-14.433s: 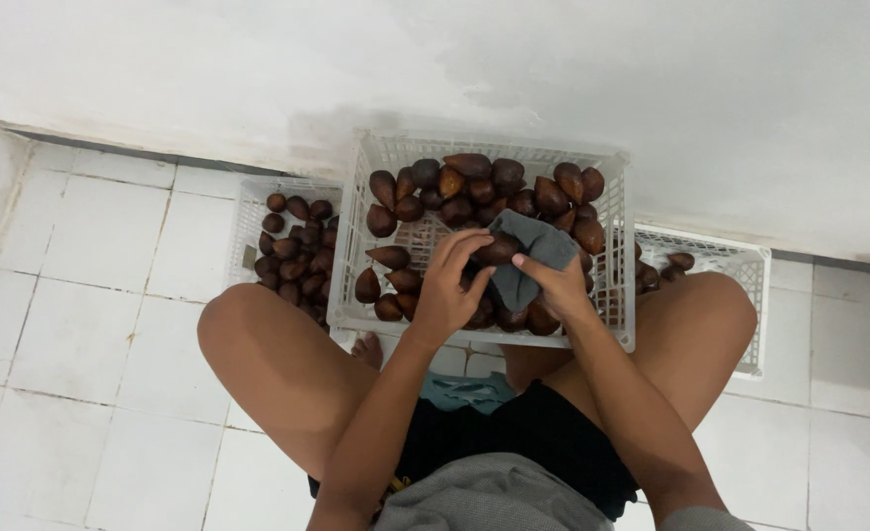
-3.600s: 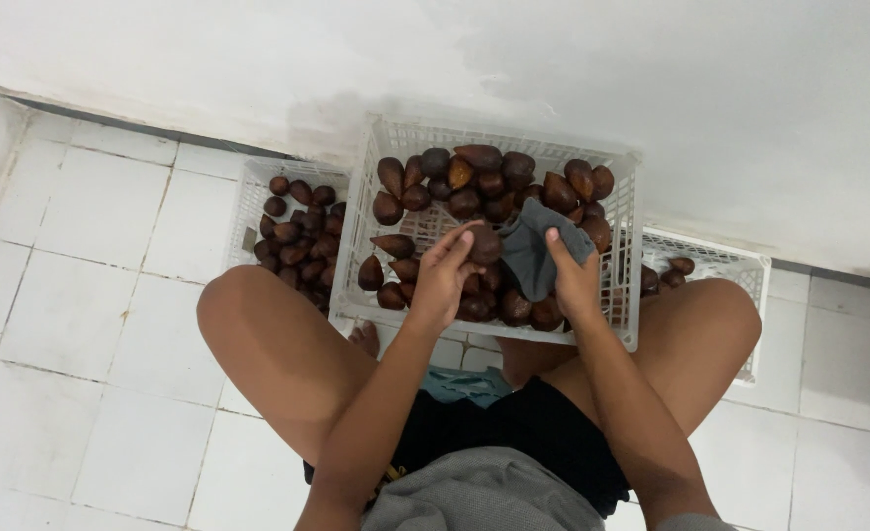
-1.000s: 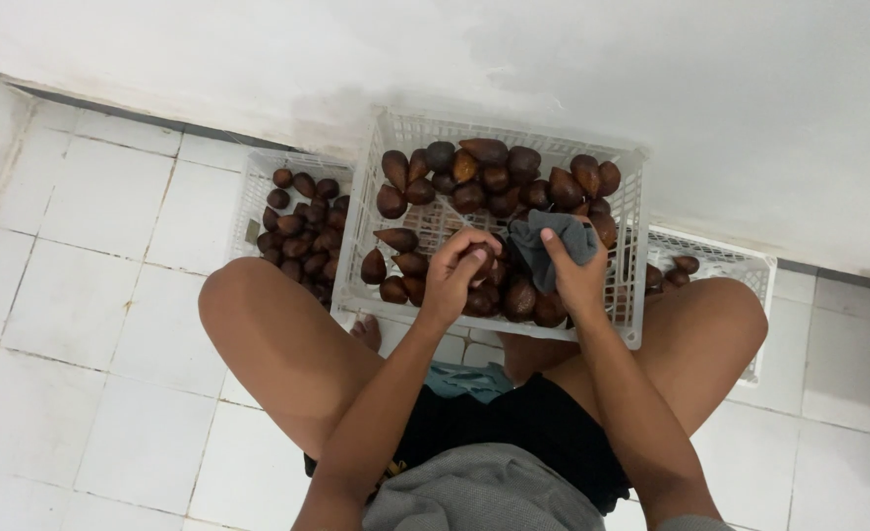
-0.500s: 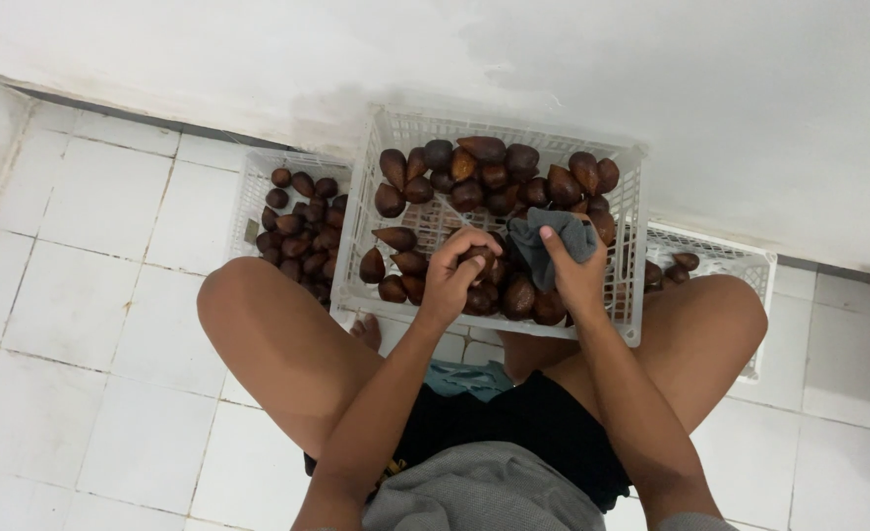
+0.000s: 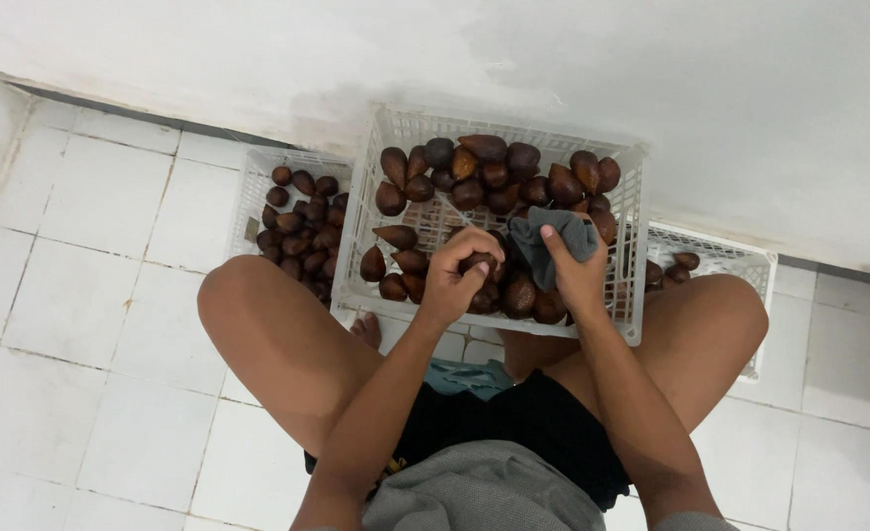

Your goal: The person sits cross-legged on a tiled floor and wipes dark brown fruits with a gray cloth. They pick each fruit from a central white crate, wipe it, and place it into a second crate to the left. The process repeats continuously.

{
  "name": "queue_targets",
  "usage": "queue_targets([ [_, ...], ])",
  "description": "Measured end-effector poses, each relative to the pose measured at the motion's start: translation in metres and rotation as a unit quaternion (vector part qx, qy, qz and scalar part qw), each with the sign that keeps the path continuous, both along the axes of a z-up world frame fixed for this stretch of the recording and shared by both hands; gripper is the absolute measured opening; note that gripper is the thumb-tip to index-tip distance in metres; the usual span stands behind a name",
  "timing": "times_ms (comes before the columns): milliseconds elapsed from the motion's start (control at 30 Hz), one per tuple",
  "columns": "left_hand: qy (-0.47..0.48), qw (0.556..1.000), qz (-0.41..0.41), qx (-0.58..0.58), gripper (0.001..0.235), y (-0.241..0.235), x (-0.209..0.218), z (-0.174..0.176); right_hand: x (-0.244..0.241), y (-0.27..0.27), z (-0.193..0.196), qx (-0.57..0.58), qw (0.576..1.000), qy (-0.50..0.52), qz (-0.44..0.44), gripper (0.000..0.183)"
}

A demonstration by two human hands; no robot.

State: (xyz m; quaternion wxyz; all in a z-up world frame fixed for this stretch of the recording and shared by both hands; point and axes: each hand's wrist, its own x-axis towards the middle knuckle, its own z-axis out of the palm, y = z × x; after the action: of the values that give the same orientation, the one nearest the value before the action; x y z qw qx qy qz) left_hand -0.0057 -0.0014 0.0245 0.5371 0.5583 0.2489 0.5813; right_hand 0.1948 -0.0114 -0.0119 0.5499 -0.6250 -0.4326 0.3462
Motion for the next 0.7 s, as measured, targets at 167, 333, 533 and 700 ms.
queue_targets([
  [167,-0.005,1.0,-0.002,0.018,0.019,0.0024,-0.0001,-0.002,-0.0008,0.0,0.0006,0.011,1.0,-0.003,0.002,0.03],
  [333,-0.007,1.0,-0.001,0.027,0.019,0.0025,-0.0002,-0.0031,0.0001,-0.0007,-0.0006,0.013,1.0,-0.001,0.001,0.029],
  [533,-0.002,1.0,-0.008,0.02,0.019,0.0023,-0.0014,-0.0024,0.0004,-0.0004,-0.0016,0.013,1.0,-0.001,0.001,0.03],
  [700,-0.029,0.999,-0.016,-0.001,0.022,0.0009,-0.0019,-0.0042,-0.002,-0.0024,0.0052,0.007,1.0,0.0,0.003,0.026],
])
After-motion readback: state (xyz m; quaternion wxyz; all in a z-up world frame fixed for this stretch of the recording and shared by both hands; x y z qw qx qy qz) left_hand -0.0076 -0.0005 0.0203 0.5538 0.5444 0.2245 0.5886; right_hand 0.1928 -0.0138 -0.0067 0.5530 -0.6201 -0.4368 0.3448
